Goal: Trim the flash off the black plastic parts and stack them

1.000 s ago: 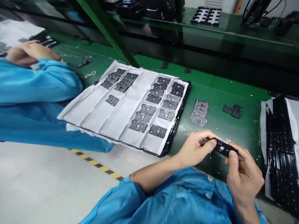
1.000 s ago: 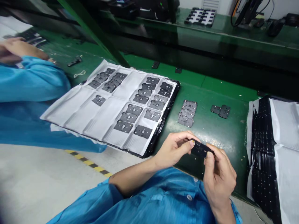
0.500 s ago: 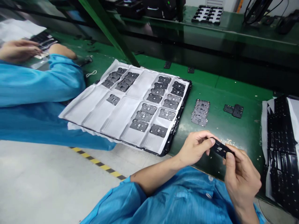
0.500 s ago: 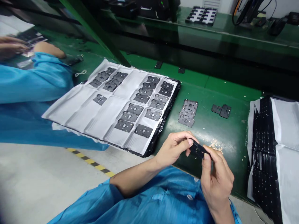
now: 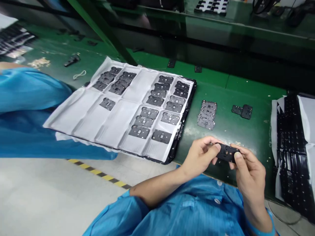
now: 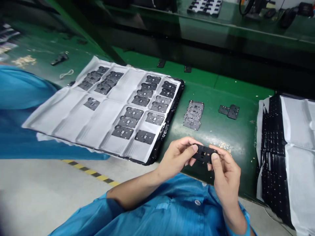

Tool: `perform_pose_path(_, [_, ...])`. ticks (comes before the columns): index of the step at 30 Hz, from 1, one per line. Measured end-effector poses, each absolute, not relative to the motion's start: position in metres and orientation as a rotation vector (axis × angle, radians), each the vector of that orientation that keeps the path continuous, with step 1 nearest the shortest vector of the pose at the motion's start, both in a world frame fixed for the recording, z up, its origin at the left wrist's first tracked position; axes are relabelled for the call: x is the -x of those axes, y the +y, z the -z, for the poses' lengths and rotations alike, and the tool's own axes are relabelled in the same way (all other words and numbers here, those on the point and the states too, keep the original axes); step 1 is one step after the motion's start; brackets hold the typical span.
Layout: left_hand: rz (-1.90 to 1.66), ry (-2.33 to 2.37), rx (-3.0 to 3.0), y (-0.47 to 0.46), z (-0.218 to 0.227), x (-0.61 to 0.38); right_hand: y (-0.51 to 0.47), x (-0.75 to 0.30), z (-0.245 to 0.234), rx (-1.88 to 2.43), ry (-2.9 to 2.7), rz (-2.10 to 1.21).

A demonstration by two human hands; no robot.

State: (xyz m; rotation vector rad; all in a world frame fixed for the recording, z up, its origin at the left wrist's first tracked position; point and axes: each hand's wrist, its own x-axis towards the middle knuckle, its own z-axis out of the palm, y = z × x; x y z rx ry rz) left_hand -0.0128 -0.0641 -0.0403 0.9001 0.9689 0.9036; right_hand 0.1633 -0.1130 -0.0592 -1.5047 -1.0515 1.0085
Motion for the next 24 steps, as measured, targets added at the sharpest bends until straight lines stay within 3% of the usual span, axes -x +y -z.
perform_pose_path(15, [-0.769, 0.943, -0.944, -0.067, 0.045, 0.022, -0.106, -0.165, 0.072, 1.538, -1.032, -1.057])
perform_pose_path(20, [-0.788, 1.073, -1.312, -0.057, 0.038, 0.041, -0.108, -0.157, 0.065, 1.579, -1.221, -0.914])
perform_pose_path(24, [-0.570, 1.031, -1.719, -0.042, 0.030, 0.065, -0.108, -0.150, 0.065, 1.472, -1.419, -0.879])
